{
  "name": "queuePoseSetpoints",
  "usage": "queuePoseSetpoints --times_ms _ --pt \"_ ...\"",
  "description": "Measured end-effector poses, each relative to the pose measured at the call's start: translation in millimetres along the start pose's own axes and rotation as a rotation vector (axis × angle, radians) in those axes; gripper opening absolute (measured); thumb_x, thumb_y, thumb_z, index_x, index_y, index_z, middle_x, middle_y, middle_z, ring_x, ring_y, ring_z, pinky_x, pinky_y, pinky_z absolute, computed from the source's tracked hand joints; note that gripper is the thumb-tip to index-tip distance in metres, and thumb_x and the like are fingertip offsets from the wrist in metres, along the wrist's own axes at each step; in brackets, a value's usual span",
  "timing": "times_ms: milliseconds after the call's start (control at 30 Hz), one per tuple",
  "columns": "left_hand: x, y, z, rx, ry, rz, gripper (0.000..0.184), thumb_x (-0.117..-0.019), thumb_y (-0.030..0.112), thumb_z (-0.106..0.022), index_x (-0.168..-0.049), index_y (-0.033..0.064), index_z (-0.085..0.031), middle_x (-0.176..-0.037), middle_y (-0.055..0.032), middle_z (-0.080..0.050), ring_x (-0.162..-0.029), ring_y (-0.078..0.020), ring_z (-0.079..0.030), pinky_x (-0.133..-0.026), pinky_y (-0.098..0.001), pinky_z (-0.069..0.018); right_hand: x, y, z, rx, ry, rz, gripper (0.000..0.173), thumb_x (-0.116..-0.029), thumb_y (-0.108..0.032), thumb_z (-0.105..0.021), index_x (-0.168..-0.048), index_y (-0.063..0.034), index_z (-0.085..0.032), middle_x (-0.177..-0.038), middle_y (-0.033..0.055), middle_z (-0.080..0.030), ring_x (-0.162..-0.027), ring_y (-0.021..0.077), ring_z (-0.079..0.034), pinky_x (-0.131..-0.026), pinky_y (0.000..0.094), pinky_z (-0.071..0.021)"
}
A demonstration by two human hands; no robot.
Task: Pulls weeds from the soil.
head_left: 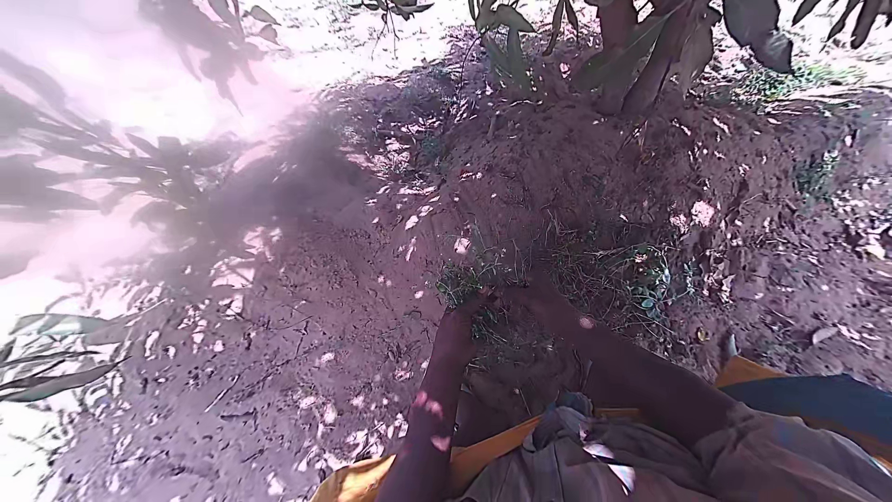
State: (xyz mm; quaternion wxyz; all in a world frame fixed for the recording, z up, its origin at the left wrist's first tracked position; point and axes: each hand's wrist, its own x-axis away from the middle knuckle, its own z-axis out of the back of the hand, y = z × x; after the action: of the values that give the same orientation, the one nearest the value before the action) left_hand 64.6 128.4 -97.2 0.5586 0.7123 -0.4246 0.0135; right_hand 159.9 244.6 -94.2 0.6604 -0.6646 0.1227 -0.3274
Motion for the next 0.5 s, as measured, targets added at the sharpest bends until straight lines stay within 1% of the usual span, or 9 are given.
queuePoseSetpoints --times_ms 67,133,167,200,267,300,400,433,500 --pt "-8 -1 8 0.091 -0.072 -0.023 0.024 -0.1081 0.006 -0.04 -0.118 -0.001 -0.06 -0.105 -0.0125 -0.073 -0.096 -0.0217 -0.073 -0.08 -0.0348 -0.0602 -4 -4 9 -0.169 0.172 0.009 0.012 -0.0961 -0.002 -0.066 -0.105 0.0045 -0.064 -0.083 0.004 -0.062 -0.067 0.0043 -0.056 -0.065 0.019 -0.0486" --pt "-12 0 13 0.14 -0.096 -0.036 0.03 -0.1099 0.009 -0.033 -0.121 -0.0012 -0.059 -0.108 -0.0136 -0.073 -0.099 -0.0241 -0.073 -0.082 -0.0363 -0.0604 -10 -8 25 -0.268 0.267 0.018 0.009 -0.102 -0.005 -0.059 -0.108 0.0017 -0.061 -0.086 0.0035 -0.065 -0.07 0.0051 -0.057 -0.067 0.0206 -0.0485" --pt "-13 1 14 0.16 -0.092 -0.032 0.032 -0.1105 0.011 -0.032 -0.123 -0.0015 -0.058 -0.108 -0.0145 -0.073 -0.099 -0.0252 -0.073 -0.081 -0.0376 -0.0602 -13 -7 32 -0.302 0.265 0.034 0.013 -0.1045 -0.007 -0.055 -0.112 0.0007 -0.061 -0.09 0.0046 -0.069 -0.078 0.0074 -0.061 -0.075 0.0239 -0.0494" --pt "-14 1 14 0.175 -0.081 -0.029 0.032 -0.1108 0.012 -0.032 -0.124 -0.0016 -0.058 -0.108 -0.0152 -0.073 -0.097 -0.0258 -0.073 -0.08 -0.038 -0.0607 -16 -6 37 -0.304 0.255 0.049 0.014 -0.1058 -0.009 -0.052 -0.111 -0.0007 -0.062 -0.088 0.0044 -0.071 -0.08 0.0083 -0.064 -0.079 0.0258 -0.0511" --pt "-13 2 12 0.187 -0.071 -0.021 0.033 -0.1109 0.013 -0.032 -0.125 -0.0019 -0.057 -0.11 -0.0159 -0.073 -0.098 -0.0266 -0.074 -0.08 -0.0387 -0.0609 -16 -3 38 -0.26 0.204 0.092 0.02 -0.1064 -0.011 -0.052 -0.098 -0.0015 -0.067 -0.079 0.002 -0.071 -0.078 0.0076 -0.065 -0.081 0.026 -0.0506" --pt "-13 2 11 0.183 -0.069 -0.015 0.033 -0.111 0.013 -0.032 -0.126 -0.0021 -0.057 -0.111 -0.0162 -0.073 -0.099 -0.0267 -0.073 -0.082 -0.0389 -0.0606 -15 -2 35 -0.239 0.155 0.102 0.021 -0.1061 -0.009 -0.052 -0.095 -0.0007 -0.067 -0.075 0.0008 -0.07 -0.075 0.0071 -0.064 -0.08 0.0251 -0.0505" --pt "-10 3 10 0.148 -0.1 0.004 0.035 -0.1115 0.015 -0.031 -0.127 -0.0018 -0.058 -0.111 -0.0148 -0.073 -0.101 -0.0236 -0.073 -0.084 -0.0355 -0.0597 -7 -3 16 -0.244 -0.03 0.068 0.013 -0.1042 0.0 -0.051 -0.103 0.006 -0.062 -0.069 -0.0007 -0.064 -0.066 0.0057 -0.064 -0.075 0.0211 -0.0552" --pt "-7 3 8 0.138 -0.104 0.014 0.035 -0.1115 0.015 -0.031 -0.126 -0.0012 -0.059 -0.109 -0.0132 -0.074 -0.099 -0.0209 -0.074 -0.082 -0.0333 -0.0602 -5 -2 10 -0.228 -0.082 0.055 0.012 -0.1036 0.0 -0.052 -0.106 0.0069 -0.061 -0.069 -0.0012 -0.062 -0.064 0.005 -0.063 -0.072 0.0201 -0.0554" --pt "1 5 4 0.081 -0.073 0.053 0.032 -0.1109 0.016 -0.035 -0.121 0.003 -0.062 -0.099 -0.0063 -0.073 -0.088 -0.0134 -0.072 -0.075 -0.0284 -0.0597 -1 -2 2 -0.127 -0.16 0.018 0.018 -0.1029 -0.006 -0.057 -0.114 0.0075 -0.059 -0.076 -0.0008 -0.06 -0.064 0.0026 -0.059 -0.066 0.0184 -0.0527"
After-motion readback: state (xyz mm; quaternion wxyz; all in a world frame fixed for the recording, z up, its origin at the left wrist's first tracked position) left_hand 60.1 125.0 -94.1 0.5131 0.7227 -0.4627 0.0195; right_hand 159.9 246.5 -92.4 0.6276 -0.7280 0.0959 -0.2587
